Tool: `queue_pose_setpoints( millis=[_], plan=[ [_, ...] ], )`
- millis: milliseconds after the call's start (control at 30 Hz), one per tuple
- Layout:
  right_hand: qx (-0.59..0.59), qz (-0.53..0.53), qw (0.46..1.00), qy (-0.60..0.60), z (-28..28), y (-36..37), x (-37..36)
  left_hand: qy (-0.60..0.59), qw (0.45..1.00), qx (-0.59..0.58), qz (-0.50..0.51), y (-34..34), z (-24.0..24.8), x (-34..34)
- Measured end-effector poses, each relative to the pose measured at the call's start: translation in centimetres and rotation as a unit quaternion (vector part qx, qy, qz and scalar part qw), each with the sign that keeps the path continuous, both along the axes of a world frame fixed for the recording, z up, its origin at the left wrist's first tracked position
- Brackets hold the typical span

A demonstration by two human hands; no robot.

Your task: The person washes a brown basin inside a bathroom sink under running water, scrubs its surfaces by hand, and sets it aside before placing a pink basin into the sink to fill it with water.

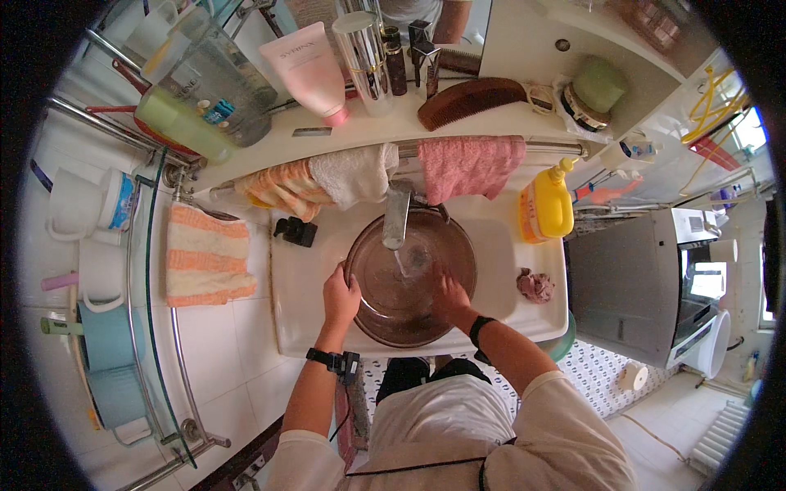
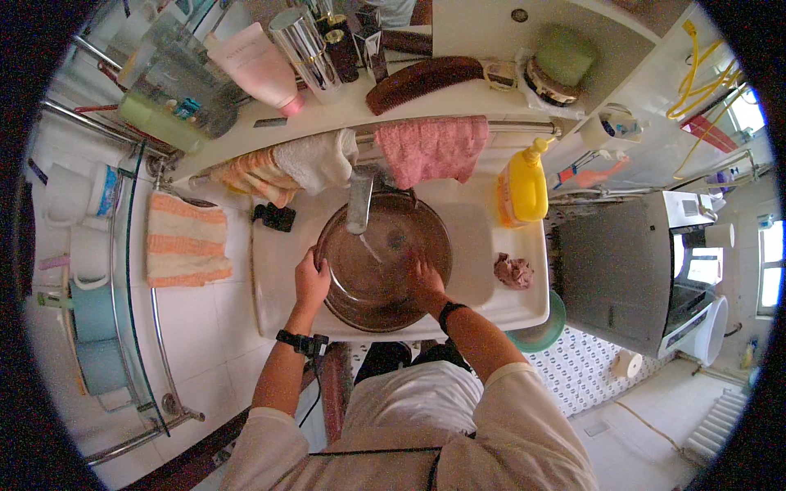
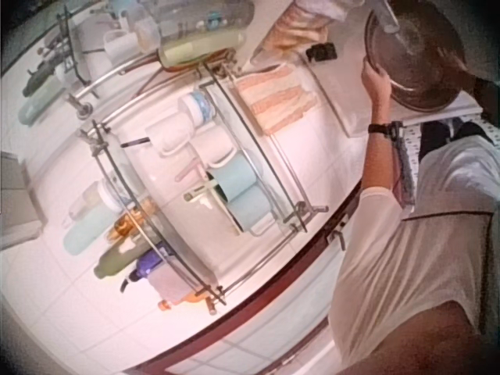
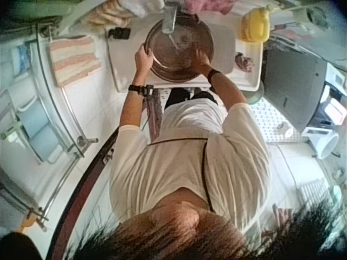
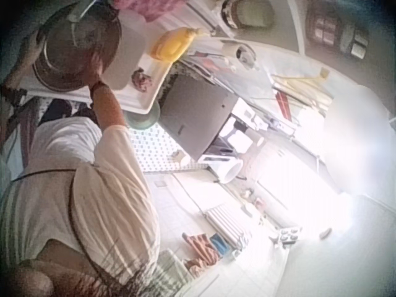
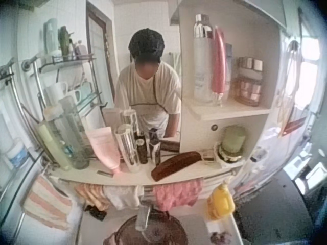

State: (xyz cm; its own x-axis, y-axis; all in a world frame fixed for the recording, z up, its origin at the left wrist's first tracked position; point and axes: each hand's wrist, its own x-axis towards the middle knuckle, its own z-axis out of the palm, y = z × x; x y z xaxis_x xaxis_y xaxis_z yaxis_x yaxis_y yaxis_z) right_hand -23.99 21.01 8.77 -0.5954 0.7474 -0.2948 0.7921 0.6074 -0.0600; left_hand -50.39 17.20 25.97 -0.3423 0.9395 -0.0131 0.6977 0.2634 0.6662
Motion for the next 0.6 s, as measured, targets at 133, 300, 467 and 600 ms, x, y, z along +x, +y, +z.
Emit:
queue_pose_setpoints(
  millis=[133, 300, 467, 600],
  plan=[
    [-0.207, 0.006, 0.977, 0.055, 2.4, -3.1, -1.4, -0.052, 0.996, 0.013, 0.068, -0.6, -1.3, -0.8],
    [-0.06, 0.218, 0.967, 0.12, 7.6, -2.2, -2.2, -0.02, 0.994, 0.027, 0.104, -0.1, -2.6, 0.3],
    [-0.098, -0.107, 0.967, 0.208, 5.7, -2.1, -2.0, -0.064, 0.994, 0.005, 0.086, -2.3, -3.5, 0.6],
    [-0.107, 0.08, 0.99, 0.05, 6.6, -2.7, -3.1, -0.085, 0.99, -0.015, 0.109, -4.0, -4.0, 0.7]
  ],
)
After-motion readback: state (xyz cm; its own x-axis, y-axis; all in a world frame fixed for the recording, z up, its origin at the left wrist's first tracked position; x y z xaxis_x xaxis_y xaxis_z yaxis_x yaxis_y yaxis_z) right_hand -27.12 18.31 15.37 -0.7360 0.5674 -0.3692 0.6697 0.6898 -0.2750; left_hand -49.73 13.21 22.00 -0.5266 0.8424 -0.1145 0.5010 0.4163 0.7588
